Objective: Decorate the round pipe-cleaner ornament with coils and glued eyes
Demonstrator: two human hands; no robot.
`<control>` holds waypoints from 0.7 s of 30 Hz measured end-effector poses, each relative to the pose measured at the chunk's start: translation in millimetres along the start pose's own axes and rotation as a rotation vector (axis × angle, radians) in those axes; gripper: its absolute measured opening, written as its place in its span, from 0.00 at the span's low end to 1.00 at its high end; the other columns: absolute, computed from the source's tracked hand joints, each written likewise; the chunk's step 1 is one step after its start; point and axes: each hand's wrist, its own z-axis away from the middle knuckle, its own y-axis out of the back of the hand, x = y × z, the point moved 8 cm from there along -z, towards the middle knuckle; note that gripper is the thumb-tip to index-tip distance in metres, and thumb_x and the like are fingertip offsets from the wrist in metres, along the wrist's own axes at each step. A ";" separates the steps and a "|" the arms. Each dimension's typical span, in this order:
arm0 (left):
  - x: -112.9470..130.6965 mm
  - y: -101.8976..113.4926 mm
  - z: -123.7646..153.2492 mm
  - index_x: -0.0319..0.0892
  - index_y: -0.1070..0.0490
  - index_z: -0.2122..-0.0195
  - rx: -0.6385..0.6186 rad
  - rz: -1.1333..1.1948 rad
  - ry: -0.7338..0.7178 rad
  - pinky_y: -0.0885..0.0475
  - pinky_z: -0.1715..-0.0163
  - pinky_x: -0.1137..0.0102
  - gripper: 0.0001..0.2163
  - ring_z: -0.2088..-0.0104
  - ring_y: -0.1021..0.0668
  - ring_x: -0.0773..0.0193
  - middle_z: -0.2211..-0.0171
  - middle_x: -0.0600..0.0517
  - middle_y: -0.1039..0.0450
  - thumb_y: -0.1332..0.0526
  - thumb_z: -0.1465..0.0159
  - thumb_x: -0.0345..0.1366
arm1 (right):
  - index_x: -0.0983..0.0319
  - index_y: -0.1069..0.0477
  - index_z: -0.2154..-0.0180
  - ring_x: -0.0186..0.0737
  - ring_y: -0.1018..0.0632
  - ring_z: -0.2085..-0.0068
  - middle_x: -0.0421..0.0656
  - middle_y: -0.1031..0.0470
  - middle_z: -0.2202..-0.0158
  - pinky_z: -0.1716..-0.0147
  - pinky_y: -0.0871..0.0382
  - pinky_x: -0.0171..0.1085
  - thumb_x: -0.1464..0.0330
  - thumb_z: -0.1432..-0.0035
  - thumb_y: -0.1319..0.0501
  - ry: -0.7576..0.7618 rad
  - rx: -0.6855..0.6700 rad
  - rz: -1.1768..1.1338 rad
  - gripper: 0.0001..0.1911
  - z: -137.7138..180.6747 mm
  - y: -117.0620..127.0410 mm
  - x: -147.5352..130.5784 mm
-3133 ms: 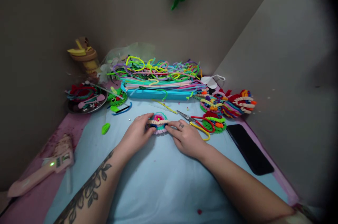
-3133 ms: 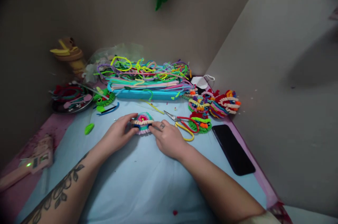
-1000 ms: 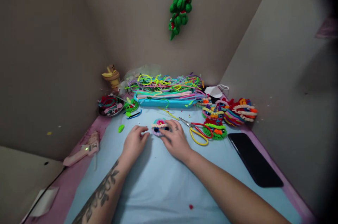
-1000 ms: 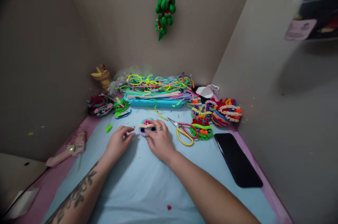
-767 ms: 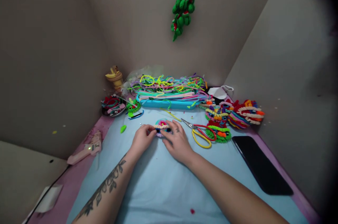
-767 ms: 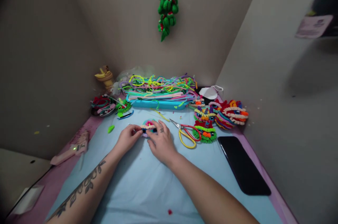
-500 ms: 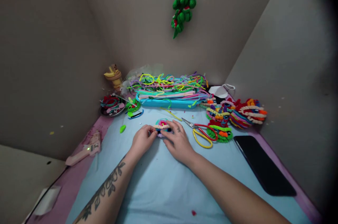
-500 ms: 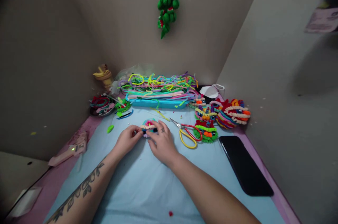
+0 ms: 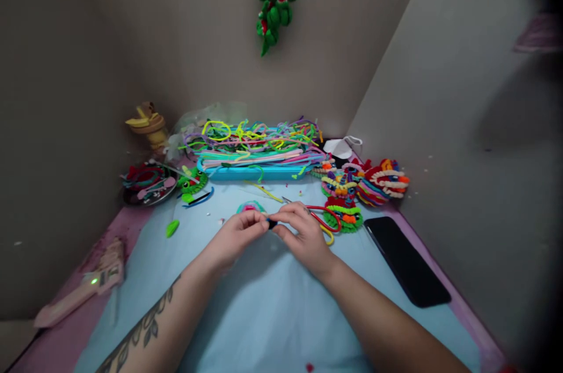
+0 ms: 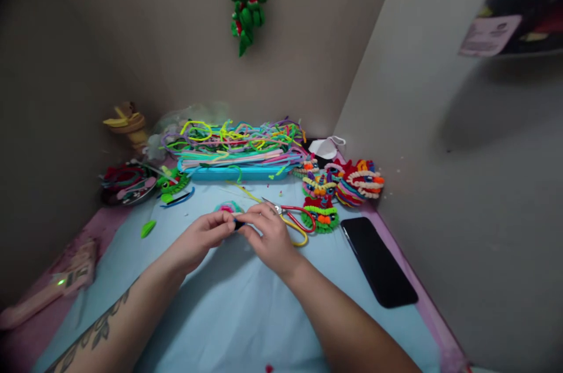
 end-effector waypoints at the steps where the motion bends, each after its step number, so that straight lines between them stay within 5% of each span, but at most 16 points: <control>1: -0.6 -1.4 -2.5 0.40 0.34 0.75 -0.011 0.016 0.000 0.46 0.75 0.74 0.13 0.77 0.42 0.71 0.78 0.59 0.42 0.36 0.43 0.44 | 0.57 0.26 0.57 0.41 0.27 0.61 0.43 0.29 0.64 0.59 0.30 0.42 0.71 0.40 0.40 -0.010 0.000 -0.002 0.09 -0.4 0.7 1.8; 11: -9.4 1.2 -0.7 0.41 0.34 0.76 -0.021 0.084 -0.022 0.40 0.68 0.73 0.13 0.70 0.35 0.67 0.73 0.55 0.36 0.36 0.43 0.43 | 0.56 0.30 0.51 0.42 0.26 0.59 0.45 0.29 0.61 0.60 0.28 0.42 0.68 0.39 0.41 0.028 -0.058 0.062 0.14 3.1 -6.5 -1.0; 21: -15.6 2.3 2.2 0.40 0.28 0.70 -0.049 0.099 0.017 0.38 0.65 0.72 0.11 0.66 0.31 0.65 0.69 0.53 0.31 0.36 0.43 0.43 | 0.59 0.28 0.58 0.40 0.25 0.64 0.45 0.26 0.66 0.63 0.30 0.42 0.70 0.41 0.40 0.075 -0.090 0.098 0.08 -0.6 -10.1 -5.4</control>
